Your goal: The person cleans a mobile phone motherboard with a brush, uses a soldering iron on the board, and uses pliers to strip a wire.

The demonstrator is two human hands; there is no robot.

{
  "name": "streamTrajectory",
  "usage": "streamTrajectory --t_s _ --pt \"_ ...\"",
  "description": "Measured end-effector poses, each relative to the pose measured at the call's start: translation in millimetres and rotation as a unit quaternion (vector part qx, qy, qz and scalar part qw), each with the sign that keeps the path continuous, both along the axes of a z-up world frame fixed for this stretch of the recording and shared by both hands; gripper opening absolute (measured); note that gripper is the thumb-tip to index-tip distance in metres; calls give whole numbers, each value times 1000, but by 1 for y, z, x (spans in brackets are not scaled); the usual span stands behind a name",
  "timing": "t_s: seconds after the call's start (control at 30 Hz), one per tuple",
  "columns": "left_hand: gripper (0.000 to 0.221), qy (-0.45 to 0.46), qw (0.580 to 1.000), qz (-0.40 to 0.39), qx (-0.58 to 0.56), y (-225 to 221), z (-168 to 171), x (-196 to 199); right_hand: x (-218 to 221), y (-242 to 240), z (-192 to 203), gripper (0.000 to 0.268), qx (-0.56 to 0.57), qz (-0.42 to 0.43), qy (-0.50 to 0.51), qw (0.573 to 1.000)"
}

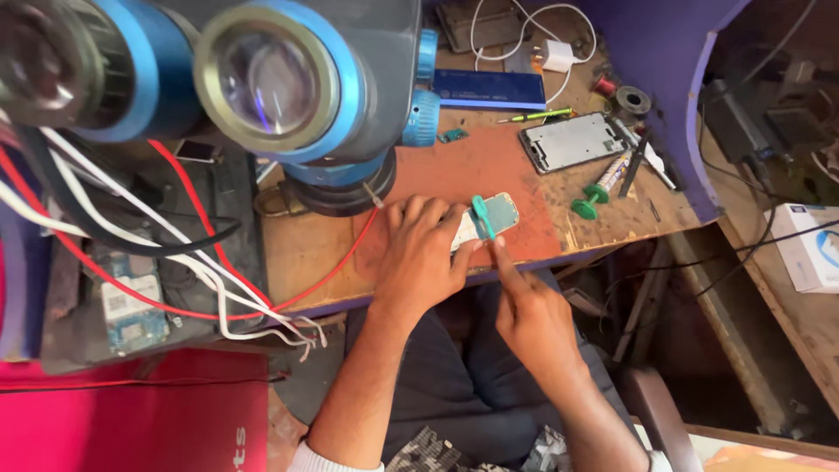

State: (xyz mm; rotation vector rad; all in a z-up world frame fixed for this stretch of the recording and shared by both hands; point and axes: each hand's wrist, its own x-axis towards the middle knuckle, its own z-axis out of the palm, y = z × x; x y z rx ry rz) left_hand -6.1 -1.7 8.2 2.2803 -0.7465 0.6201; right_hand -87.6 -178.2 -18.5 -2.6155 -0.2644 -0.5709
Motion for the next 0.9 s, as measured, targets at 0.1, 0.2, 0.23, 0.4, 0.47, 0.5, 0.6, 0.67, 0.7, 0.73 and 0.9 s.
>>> streamTrajectory --t_s 0.1,0.2,0.23,0.4,0.47,0.5,0.6,0.67,0.7,0.73,0.9 --pt "44 3 1000 11 14 0 -6 2 -32 -12 -12 68 -15 -31 58 998" --pt "37 -5 1000 6 -7 1 -13 3 -45 -14 -19 68 -14 -24 42 999" --pt "37 3 1000 11 -11 1 -16 -1 -42 -15 -19 66 -16 -20 41 999" --pt "41 -14 1000 13 3 2 -8 5 1 -2 -6 70 -24 1 19 1000" --pt "42 -7 1000 7 7 3 -6 2 17 5 -2 68 10 19 -36 999" --pt "43 6 1000 4 8 3 -4 2 19 6 1 68 14 17 -46 999" --pt "42 1 1000 4 3 1 1 0 9 4 1 70 9 9 -23 1000" --pt "43 -13 1000 5 9 1 1 1 -8 -2 -5 69 2 -31 44 999" --pt "44 -25 1000 10 14 1 -1 1 -20 -7 -8 69 -1 -31 49 998" --pt "44 -16 1000 12 10 1 -3 0 -33 -11 -10 69 1 -30 52 998" --pt "41 25 1000 -2 0 2 -12 1 -43 -18 -17 68 -25 -24 53 998"
